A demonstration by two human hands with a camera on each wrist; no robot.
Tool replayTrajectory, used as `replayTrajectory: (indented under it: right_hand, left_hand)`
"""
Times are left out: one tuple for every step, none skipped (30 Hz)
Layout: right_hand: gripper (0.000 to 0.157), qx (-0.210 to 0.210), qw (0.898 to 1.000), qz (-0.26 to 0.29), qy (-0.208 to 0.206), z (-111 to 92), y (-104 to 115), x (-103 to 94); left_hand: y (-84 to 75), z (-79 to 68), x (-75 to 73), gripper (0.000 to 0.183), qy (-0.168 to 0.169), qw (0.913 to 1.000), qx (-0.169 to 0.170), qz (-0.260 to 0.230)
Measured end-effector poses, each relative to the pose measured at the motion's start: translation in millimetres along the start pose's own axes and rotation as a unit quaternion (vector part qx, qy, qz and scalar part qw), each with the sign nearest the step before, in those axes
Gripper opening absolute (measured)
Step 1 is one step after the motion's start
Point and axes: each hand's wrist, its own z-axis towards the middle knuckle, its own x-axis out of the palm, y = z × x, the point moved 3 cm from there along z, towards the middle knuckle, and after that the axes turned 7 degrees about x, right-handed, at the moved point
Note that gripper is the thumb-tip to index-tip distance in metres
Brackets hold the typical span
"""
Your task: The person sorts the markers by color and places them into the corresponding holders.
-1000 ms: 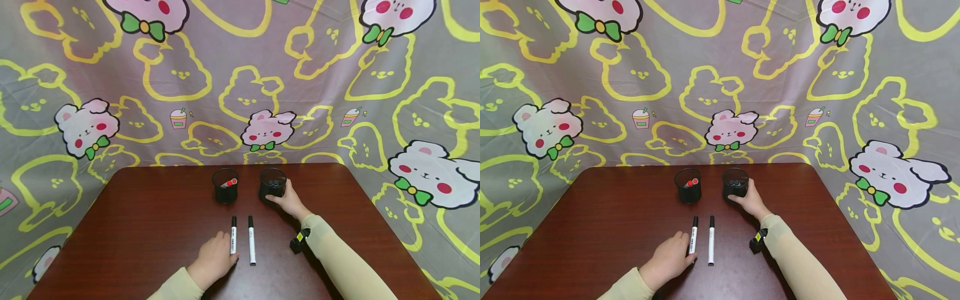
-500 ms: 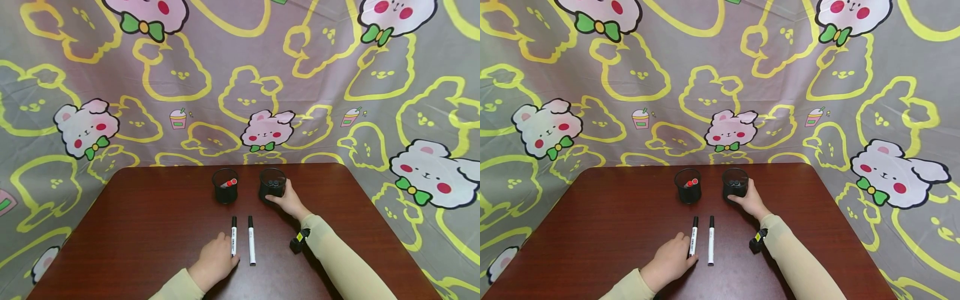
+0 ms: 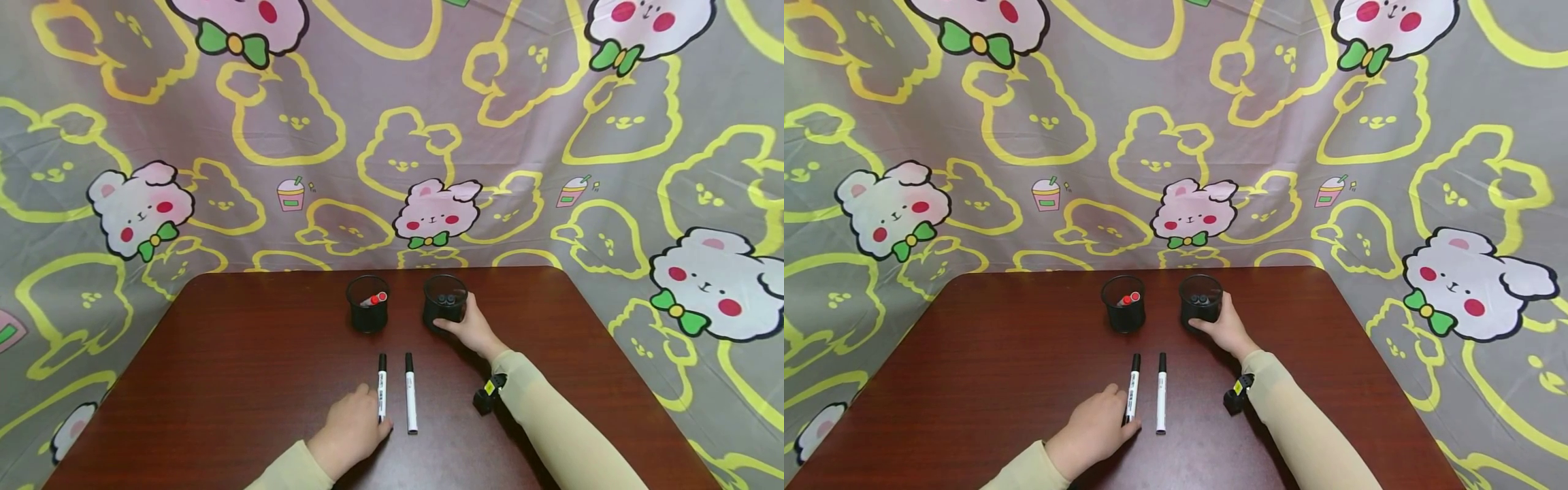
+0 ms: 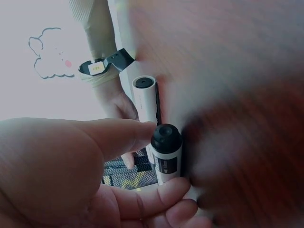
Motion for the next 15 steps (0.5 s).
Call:
replayTrajectory:
  right_hand:
    - [0.079,-0.002,1.000,-0.004,-0.001,-4,6,-0.5]
    - [0.078,-0.007,1.000,-0.009,-0.002,-8,10,-1.2]
    - [0.077,-0.011,1.000,-0.013,-0.003,-11,14,-1.8]
    - [0.076,-0.010,1.000,-0.013,-0.005,-12,16,-1.6]
    - [0.075,-0.011,1.000,-0.014,-0.006,-13,17,-1.5]
    - [0.075,-0.011,1.000,-0.013,-0.007,-13,17,-1.3]
    - [0.074,-0.011,1.000,-0.013,-0.008,-11,15,-1.2]
    - [0.074,-0.009,1.000,-0.014,-0.008,-10,13,-1.0]
    - [0.075,-0.004,1.000,-0.010,-0.009,-7,9,-0.3]
    - [0.076,0.000,1.000,-0.007,-0.010,-3,4,0.5]
    - [0.077,0.001,1.000,-0.006,-0.010,1,-1,0.8]
    - [0.079,0.002,1.000,-0.005,-0.011,5,-7,1.1]
    - [0.080,0.002,1.000,-0.005,-0.012,8,-12,1.6]
    - [0.082,0.002,1.000,-0.005,-0.012,11,-17,2.0]
    - [0.083,0.003,1.000,-0.004,-0.013,14,-21,2.4]
  left_hand:
    - [0.0,-0.3,-0.1,0.040,0.000,1.0000,0.001,0.000]
    - [-0.3,-0.8,-0.1,0.040,-0.001,1.0000,0.002,0.002]
    - [-0.5,-1.1,0.1,0.040,-0.002,1.0000,0.004,0.002]
    - [-0.9,-1.5,-0.1,0.041,-0.003,1.0000,0.006,0.003]
    - [-1.0,-1.7,0.4,0.041,-0.004,1.0000,0.008,0.004]
    - [-1.2,-1.7,0.2,0.040,-0.005,0.9999,0.008,0.004]
    - [-1.7,-1.8,-1.0,0.041,-0.004,1.0000,0.007,0.003]
    - [-1.7,-1.7,-1.0,0.040,-0.003,1.0000,0.007,0.003]
    - [-2.0,-1.8,-1.0,0.040,-0.003,1.0000,0.008,0.003]
    - [-2.5,-1.8,-1.4,0.040,-0.002,1.0000,0.008,0.004]
    - [-2.7,-2.0,-1.3,0.040,-0.002,1.0000,0.008,0.005]
    - [-3.1,-2.1,-1.9,0.040,-0.002,1.0000,0.008,0.005]
    - [-3.3,-2.1,-1.7,0.040,-0.001,1.0000,0.008,0.005]
    - [-3.4,-2.3,-1.2,0.040,0.000,1.0000,0.008,0.006]
    - [-3.7,-2.6,-1.2,0.040,0.001,0.9999,0.008,0.007]
